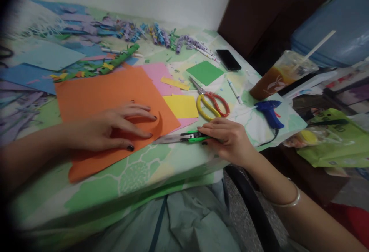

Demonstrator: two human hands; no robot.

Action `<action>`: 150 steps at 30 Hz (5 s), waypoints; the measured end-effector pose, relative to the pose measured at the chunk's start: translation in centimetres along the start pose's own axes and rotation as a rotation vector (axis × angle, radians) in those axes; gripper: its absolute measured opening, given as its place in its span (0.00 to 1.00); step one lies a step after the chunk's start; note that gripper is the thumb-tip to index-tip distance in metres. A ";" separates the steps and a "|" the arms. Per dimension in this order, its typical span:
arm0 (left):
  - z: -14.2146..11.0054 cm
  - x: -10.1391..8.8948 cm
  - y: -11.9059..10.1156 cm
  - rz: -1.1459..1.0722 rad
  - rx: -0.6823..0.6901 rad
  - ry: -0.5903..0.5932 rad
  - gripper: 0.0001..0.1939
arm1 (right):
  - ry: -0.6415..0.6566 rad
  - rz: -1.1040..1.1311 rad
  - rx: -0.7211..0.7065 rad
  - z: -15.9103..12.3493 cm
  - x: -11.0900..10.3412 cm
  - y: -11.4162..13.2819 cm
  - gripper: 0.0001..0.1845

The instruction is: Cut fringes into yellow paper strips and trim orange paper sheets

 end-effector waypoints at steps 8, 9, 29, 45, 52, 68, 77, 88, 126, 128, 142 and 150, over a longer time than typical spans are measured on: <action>0.1 0.0 0.0 0.002 0.005 0.009 0.17 | -0.043 -0.041 0.098 -1.6 -0.4 -1.4 0.17; 0.1 0.0 -0.1 0.003 0.006 0.011 0.17 | -0.044 -0.044 0.100 -1.6 -0.4 -1.3 0.17; 0.0 0.1 -0.1 0.013 0.017 0.020 0.14 | -0.006 -0.010 -0.099 1.6 0.5 -0.7 0.15; -0.1 0.1 0.1 0.021 0.032 0.010 0.13 | -0.001 0.005 -0.074 1.4 0.3 -0.3 0.17; 0.0 -0.1 0.0 0.013 0.013 0.005 0.14 | -0.025 -0.021 -0.095 1.4 0.5 0.3 0.16; -0.2 -0.2 -0.1 0.074 -0.006 0.109 0.22 | -0.032 -0.064 -0.076 0.8 0.4 0.9 0.16; -0.5 -0.4 0.0 0.143 -0.104 0.145 0.25 | -0.031 -0.064 -0.085 0.5 0.4 1.2 0.13; -0.6 -0.7 0.3 0.229 -0.201 0.216 0.32 | -0.036 -0.067 -0.070 0.2 0.3 1.8 0.11; -0.6 -1.0 0.3 0.129 -0.232 0.202 0.36 | -0.002 -0.177 -0.017 0.3 0.2 2.6 0.13; -0.6 -1.0 0.4 0.129 -0.242 0.206 0.36 | -0.005 -0.168 -0.002 0.3 0.2 2.6 0.13; -0.5 -1.0 0.2 0.144 -0.243 0.222 0.36 | -0.034 -0.152 0.007 0.3 0.1 3.0 0.19; -0.3 -1.1 -0.1 0.128 -0.217 0.205 0.36 | -0.043 -0.132 0.030 0.0 0.3 3.2 0.22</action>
Point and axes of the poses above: each hand's wrist, its own z-axis towards the middle knuckle, its own x-axis out of the palm, y = z × x, the point moved 4 cm from there along z, towards the middle knuckle, and after that the axes turned 8 degrees about -z, right-handed, at the moved point
